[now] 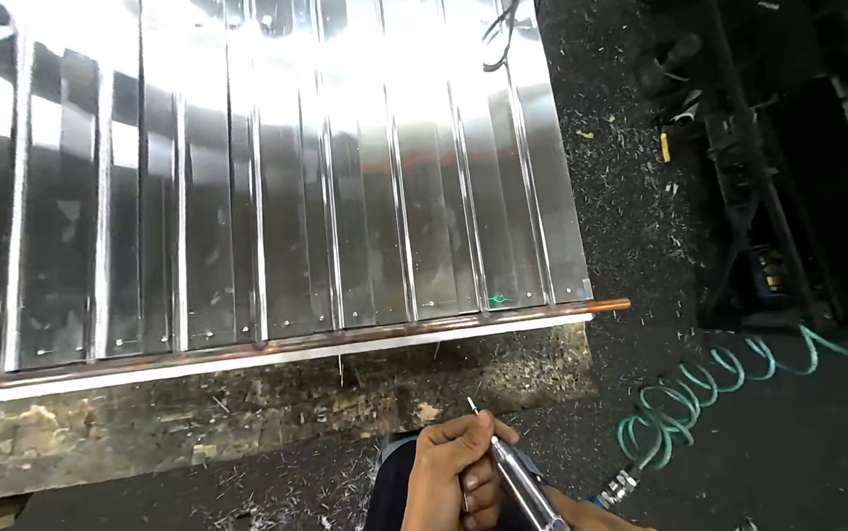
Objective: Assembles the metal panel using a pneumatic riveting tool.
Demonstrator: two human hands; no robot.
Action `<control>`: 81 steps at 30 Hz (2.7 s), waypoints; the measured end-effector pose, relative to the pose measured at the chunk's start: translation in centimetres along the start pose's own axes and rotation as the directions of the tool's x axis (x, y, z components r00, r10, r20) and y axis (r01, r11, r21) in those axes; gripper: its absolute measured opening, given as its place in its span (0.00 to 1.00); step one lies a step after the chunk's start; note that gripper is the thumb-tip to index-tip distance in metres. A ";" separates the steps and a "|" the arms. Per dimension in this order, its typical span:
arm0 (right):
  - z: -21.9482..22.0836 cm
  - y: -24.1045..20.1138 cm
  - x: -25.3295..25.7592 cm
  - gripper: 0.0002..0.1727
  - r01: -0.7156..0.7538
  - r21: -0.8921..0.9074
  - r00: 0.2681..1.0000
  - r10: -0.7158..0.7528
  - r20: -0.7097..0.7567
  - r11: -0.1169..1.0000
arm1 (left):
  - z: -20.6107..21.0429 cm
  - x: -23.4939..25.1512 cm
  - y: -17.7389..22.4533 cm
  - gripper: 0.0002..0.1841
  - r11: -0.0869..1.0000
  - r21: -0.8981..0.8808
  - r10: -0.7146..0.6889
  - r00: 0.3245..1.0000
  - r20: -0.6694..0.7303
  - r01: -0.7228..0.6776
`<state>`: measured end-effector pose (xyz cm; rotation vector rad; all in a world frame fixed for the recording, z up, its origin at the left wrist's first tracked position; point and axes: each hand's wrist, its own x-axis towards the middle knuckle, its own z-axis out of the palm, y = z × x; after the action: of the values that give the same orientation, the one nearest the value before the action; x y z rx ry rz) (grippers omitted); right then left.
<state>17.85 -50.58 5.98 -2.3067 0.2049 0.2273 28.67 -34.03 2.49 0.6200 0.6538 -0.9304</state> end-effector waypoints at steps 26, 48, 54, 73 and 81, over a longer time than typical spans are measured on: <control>8.3 -5.2 24.0 0.21 -0.212 -0.516 0.783 0.460 0.418 0.830 | -17.0 6.8 21.5 0.18 0.911 0.330 0.340 0.902 -0.267 -0.246; 9.0 -3.7 23.9 0.28 0.069 -0.438 0.885 0.148 0.442 0.896 | -12.7 3.1 16.2 0.28 0.932 -0.058 0.348 0.927 -0.141 -0.359; 9.5 -3.1 23.4 0.19 0.105 -0.476 0.872 0.149 0.466 0.873 | -11.2 1.4 12.4 0.31 0.963 -0.051 0.258 0.957 -0.130 -0.266; -0.8 -5.1 13.6 0.17 -0.084 0.017 0.962 0.077 0.260 0.996 | -4.6 2.4 5.4 0.19 0.944 0.198 0.261 0.964 0.045 -0.264; -5.1 1.6 2.4 0.15 -0.057 0.116 0.998 0.056 0.009 0.992 | 2.2 3.0 -7.1 0.16 0.640 0.600 0.375 0.876 0.303 -0.481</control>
<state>20.36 -55.57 7.76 -2.1863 0.2736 0.2438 24.32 -40.37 0.31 1.2727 -0.0136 -0.7245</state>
